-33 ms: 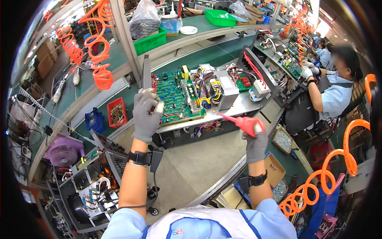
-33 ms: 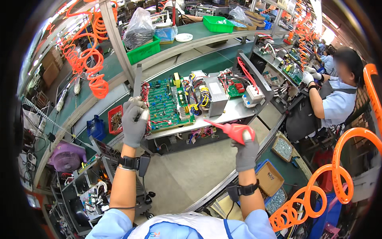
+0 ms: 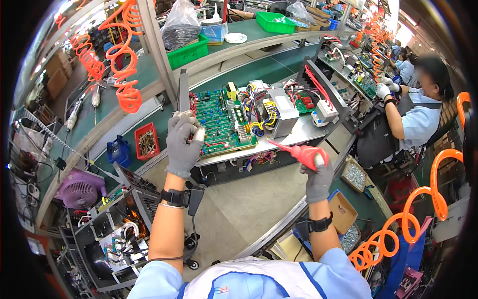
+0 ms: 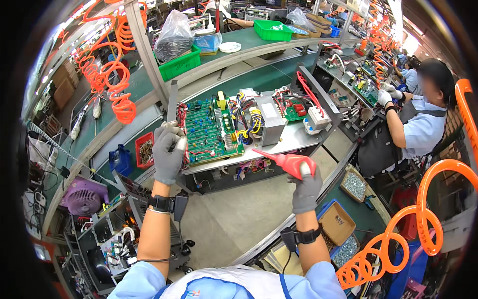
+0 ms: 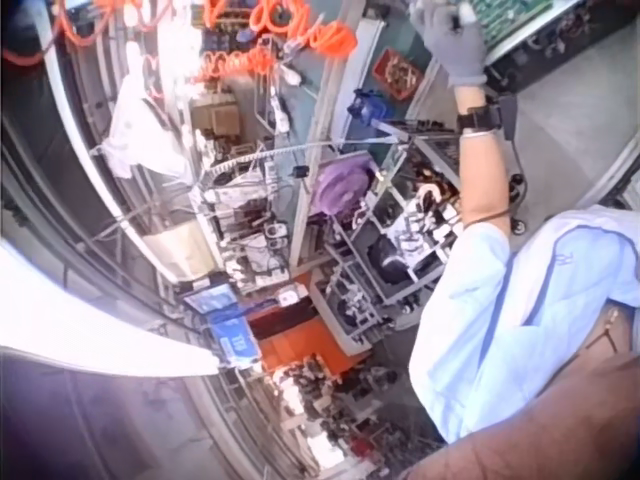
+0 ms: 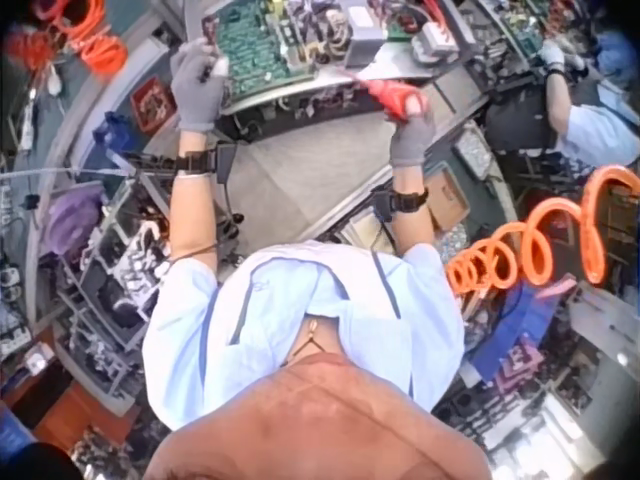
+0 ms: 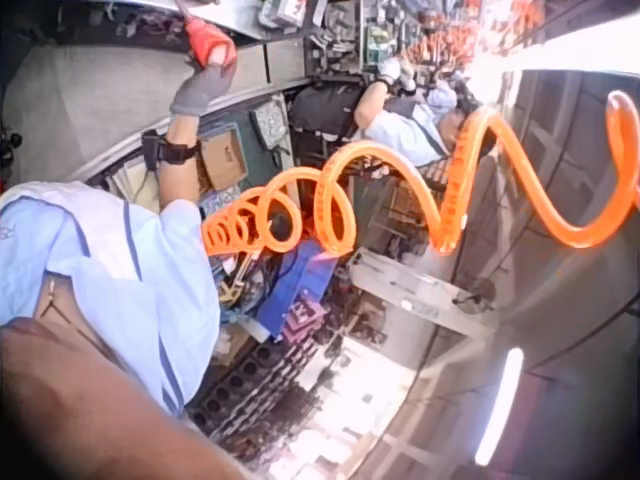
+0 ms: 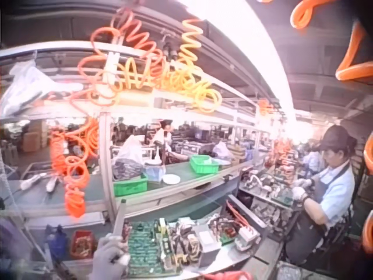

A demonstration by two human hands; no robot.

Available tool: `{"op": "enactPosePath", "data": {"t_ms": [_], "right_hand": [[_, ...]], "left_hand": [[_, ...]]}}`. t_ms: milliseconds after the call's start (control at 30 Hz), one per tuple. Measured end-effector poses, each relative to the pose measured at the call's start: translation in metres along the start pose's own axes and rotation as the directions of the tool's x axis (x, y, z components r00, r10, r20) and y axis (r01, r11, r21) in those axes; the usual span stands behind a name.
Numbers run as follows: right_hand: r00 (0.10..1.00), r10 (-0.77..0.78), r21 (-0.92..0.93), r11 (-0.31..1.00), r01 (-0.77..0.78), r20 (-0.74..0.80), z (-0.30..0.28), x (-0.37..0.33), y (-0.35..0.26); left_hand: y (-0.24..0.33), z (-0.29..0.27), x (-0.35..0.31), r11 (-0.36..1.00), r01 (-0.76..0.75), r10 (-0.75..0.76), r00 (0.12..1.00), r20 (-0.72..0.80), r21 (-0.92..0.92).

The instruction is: Assembling, wiring, and cleaning the internal components of an industrial power supply unit at a factory workstation.

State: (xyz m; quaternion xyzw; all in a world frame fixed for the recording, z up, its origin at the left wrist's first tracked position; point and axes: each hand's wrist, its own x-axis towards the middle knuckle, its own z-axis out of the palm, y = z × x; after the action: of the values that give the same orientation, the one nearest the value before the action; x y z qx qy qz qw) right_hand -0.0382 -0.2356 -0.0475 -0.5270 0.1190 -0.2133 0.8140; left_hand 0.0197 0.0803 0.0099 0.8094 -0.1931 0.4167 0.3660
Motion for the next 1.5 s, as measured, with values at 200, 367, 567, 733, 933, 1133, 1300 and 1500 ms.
{"op": "enactPosePath", "data": {"t_ms": [200,367,567,733,933,1133,1300,1500], "right_hand": [[0.999,0.043,0.04,0.998,-0.044,0.028,0.015,-0.007,0.003],[0.967,0.251,0.174,0.951,-0.254,0.04,-0.015,-0.018,0.002],[0.905,0.388,0.341,0.886,-0.315,-0.172,-0.136,-0.046,-0.007],[0.82,0.407,0.363,0.893,-0.265,-0.403,-0.223,-0.109,-0.031],[0.57,0.612,0.511,0.785,-0.351,-0.548,-0.271,-0.146,0.03],[0.576,0.698,0.636,0.684,-0.358,-0.425,-0.293,-0.149,0.075],[0.519,0.458,0.075,0.797,-0.599,-0.722,-0.246,-0.153,0.043],[0.931,-0.131,-0.484,0.873,-0.053,-0.34,-0.161,-0.073,0.0]], "left_hand": [[0.005,-0.001,0.001,1.0,0.007,-0.007,1.0,0.003,-0.019],[0.003,-0.008,-0.004,0.999,-0.009,0.01,1.0,-0.022,0.04],[0.001,0.0,-0.007,0.999,-0.009,0.009,1.0,-0.001,-0.032],[0.0,-0.009,0.0,0.99,0.115,-0.112,0.992,0.054,-0.075],[-0.017,0.017,-0.004,0.998,0.064,-0.064,0.997,0.032,-0.02],[-0.001,0.005,0.004,1.0,-0.022,0.022,0.999,-0.03,-0.016],[-0.008,-0.004,-0.007,1.0,-0.015,0.014,1.0,-0.023,-0.02],[-0.001,-0.001,-0.003,0.999,-0.044,0.042,0.997,-0.064,-0.024]]}}
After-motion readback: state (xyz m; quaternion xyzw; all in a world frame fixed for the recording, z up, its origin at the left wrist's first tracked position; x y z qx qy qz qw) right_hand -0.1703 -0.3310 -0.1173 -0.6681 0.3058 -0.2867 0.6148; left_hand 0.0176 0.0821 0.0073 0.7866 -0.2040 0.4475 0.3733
